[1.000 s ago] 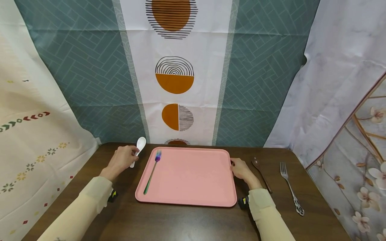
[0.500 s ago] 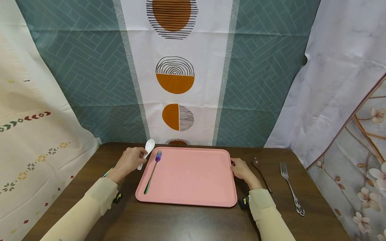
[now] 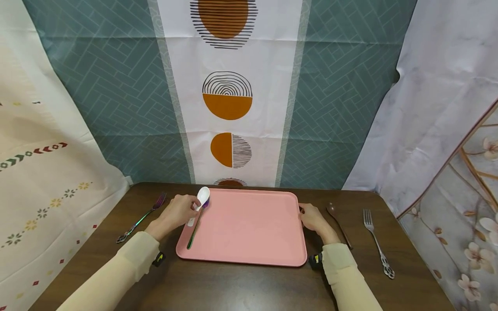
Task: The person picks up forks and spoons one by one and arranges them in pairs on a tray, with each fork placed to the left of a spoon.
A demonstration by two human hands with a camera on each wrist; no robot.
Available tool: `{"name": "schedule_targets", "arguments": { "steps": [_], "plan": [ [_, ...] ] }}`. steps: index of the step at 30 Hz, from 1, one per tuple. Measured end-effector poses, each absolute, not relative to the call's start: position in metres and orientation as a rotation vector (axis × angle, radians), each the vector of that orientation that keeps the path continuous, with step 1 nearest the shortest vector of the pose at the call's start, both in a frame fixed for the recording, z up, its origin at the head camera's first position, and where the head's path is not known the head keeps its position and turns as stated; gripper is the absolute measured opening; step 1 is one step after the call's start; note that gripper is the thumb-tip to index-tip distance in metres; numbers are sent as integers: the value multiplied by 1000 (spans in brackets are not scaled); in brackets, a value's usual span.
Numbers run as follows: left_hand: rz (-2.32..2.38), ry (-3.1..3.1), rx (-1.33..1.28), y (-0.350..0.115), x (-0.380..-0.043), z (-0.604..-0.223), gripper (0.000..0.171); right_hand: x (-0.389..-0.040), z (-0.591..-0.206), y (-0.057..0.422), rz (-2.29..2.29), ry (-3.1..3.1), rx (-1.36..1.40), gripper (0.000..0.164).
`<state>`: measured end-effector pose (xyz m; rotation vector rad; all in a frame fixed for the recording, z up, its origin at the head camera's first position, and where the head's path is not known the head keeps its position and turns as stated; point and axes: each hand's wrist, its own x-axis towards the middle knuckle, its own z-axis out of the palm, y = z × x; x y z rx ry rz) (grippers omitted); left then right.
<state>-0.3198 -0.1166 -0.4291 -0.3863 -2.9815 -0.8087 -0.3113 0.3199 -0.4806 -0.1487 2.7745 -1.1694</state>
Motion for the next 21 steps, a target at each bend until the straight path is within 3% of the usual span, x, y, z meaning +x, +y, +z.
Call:
{"name": "schedule_targets", "arguments": {
  "steps": [21],
  "plan": [
    [-767, -3102, -435, -96, -308, -437, 19, -312, -480, 320, -1173, 2762, -136, 51]
  ]
}}
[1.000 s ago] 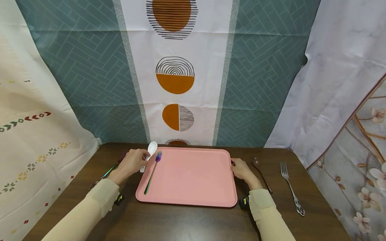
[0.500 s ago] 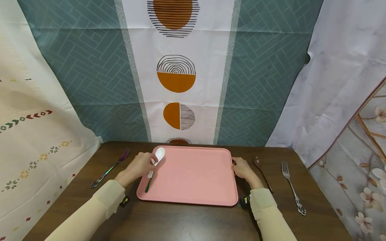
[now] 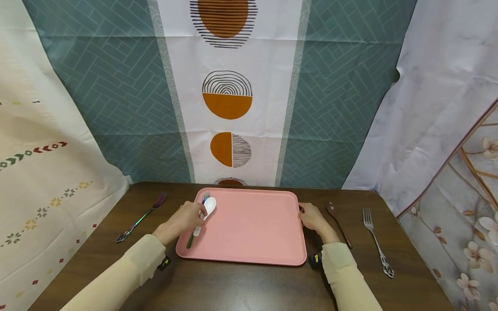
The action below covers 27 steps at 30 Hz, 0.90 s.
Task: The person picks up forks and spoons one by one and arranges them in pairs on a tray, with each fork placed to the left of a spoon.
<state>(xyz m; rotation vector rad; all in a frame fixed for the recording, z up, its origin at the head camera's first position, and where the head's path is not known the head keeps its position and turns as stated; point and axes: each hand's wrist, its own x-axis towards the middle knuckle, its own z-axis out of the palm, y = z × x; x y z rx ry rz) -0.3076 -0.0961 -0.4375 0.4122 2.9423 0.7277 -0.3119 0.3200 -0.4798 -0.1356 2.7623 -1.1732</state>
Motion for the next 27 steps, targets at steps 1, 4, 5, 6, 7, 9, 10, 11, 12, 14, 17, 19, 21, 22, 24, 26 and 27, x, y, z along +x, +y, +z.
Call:
{"name": "schedule_targets", "arguments": {
  "steps": [1, 4, 5, 6, 7, 9, 10, 11, 12, 14, 17, 19, 21, 22, 24, 26, 27],
  "plan": [
    [723, 2944, 421, -95, -307, -438, 19, -312, -480, 320, -1174, 2762, -136, 51],
    [709, 2942, 439, -94, -307, -441, 17, -312, -481, 319, -1167, 2769, -144, 51],
    [701, 2941, 442, -93, -306, -441, 17, -312, -481, 319, -1165, 2772, -146, 51],
    [694, 2943, 450, -93, -306, -441, 17, -312, -481, 319, -1165, 2774, -149, 51],
    [687, 2942, 453, -92, -305, -441, 16, -311, -481, 319, -1162, 2777, -150, 51],
    [675, 2938, 452, -91, -304, -441, 16, -311, -481, 318, -1162, 2778, -147, 51],
    [671, 2935, 452, -91, -304, -440, 16, -311, -480, 318, -1162, 2778, -143, 52],
    [664, 2935, 454, -91, -303, -439, 16, -311, -480, 318, -1164, 2778, -138, 52],
    [657, 2936, 460, -90, -303, -439, 16, -310, -480, 318, -1165, 2777, -137, 52],
    [648, 2929, 452, -90, -302, -439, 15, -310, -480, 318, -1166, 2779, -140, 52],
    [642, 2911, 443, -89, -300, -440, 13, -310, -480, 318, -1170, 2779, -143, 51],
    [638, 2907, 451, -88, -298, -441, 11, -310, -480, 318, -1169, 2781, -147, 51],
    [630, 2908, 461, -87, -297, -441, 10, -310, -480, 318, -1172, 2780, -146, 51],
    [626, 2909, 464, -86, -296, -441, 10, -310, -480, 318, -1173, 2780, -146, 50],
    [603, 2926, 477, -84, -294, -440, 11, -309, -480, 318, -1174, 2782, -148, 50],
    [591, 2924, 470, -83, -294, -439, 13, -309, -480, 318, -1177, 2784, -151, 50],
    [581, 2925, 472, -83, -294, -440, 14, -309, -481, 318, -1177, 2785, -153, 50]
  ]
}}
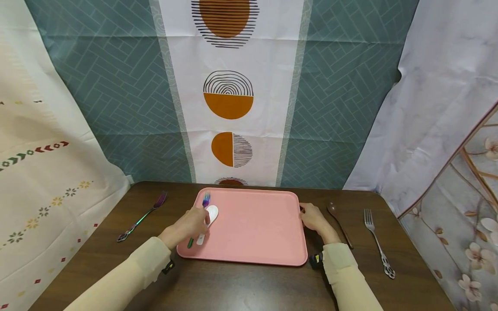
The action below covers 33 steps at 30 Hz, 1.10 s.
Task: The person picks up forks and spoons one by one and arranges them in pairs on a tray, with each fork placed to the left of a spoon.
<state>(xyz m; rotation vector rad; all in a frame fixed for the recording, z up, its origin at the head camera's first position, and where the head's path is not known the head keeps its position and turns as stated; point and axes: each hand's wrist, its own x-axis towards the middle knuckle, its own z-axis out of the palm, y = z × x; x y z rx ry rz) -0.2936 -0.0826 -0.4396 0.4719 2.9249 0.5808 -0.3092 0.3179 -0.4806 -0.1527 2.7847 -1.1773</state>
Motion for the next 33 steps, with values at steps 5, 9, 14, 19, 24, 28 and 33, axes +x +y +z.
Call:
{"name": "schedule_targets", "arguments": {
  "steps": [5, 9, 14, 19, 24, 28, 33],
  "plan": [
    [544, 2922, 486, -82, -293, -441, 16, -309, -481, 318, -1185, 2779, -151, 50],
    [525, 2936, 508, -82, -293, -442, 17, -309, -480, 317, -1177, 2780, -147, 51],
    [533, 2947, 533, -82, -293, -445, 18, -309, -481, 318, -1168, 2787, -141, 51],
    [533, 2941, 515, -80, -293, -446, 16, -310, -481, 318, -1166, 2784, -130, 51],
    [548, 2903, 461, -79, -294, -446, 15, -310, -481, 319, -1163, 2781, -113, 51],
    [554, 2876, 425, -78, -293, -444, 15, -310, -480, 319, -1161, 2776, -107, 52],
    [547, 2870, 418, -77, -292, -442, 14, -310, -479, 319, -1155, 2783, -120, 51]
  ]
}}
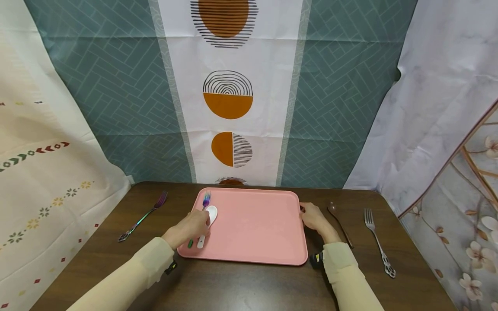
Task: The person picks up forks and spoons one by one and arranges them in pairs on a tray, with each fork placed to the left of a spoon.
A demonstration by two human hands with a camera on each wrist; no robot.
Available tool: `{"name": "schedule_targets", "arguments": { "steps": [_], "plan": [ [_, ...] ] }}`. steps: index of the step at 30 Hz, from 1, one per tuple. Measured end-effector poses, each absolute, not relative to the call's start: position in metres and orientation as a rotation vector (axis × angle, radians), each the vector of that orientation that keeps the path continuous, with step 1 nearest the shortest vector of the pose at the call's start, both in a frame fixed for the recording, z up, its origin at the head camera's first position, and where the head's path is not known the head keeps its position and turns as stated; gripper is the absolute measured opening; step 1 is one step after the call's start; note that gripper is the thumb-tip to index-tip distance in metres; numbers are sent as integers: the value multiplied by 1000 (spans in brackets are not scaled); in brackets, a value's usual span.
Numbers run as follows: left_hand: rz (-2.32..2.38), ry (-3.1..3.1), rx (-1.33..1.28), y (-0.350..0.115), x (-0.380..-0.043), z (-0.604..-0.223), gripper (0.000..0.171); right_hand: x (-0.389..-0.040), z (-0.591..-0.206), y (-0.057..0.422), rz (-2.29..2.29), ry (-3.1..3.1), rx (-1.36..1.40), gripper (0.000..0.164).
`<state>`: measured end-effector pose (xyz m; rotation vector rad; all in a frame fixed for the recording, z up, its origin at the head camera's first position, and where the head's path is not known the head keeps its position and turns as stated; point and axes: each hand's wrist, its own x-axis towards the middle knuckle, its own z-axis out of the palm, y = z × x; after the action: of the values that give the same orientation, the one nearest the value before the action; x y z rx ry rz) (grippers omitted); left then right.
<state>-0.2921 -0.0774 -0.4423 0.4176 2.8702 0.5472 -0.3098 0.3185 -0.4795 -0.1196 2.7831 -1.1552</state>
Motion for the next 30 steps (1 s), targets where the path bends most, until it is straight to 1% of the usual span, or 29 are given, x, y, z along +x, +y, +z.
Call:
{"name": "schedule_targets", "arguments": {
  "steps": [6, 12, 16, 30],
  "plan": [
    [531, 2873, 397, -77, -293, -443, 16, -309, -478, 318, -1134, 2791, -117, 51],
    [560, 2880, 332, -78, -292, -442, 24, -309, -479, 318, -1160, 2776, -118, 51],
    [565, 2907, 343, -82, -291, -438, 28, -308, -478, 318, -1164, 2783, -133, 51],
    [466, 2979, 373, -89, -298, -435, 19, -310, -481, 320, -1170, 2784, -123, 51]
  ]
}}
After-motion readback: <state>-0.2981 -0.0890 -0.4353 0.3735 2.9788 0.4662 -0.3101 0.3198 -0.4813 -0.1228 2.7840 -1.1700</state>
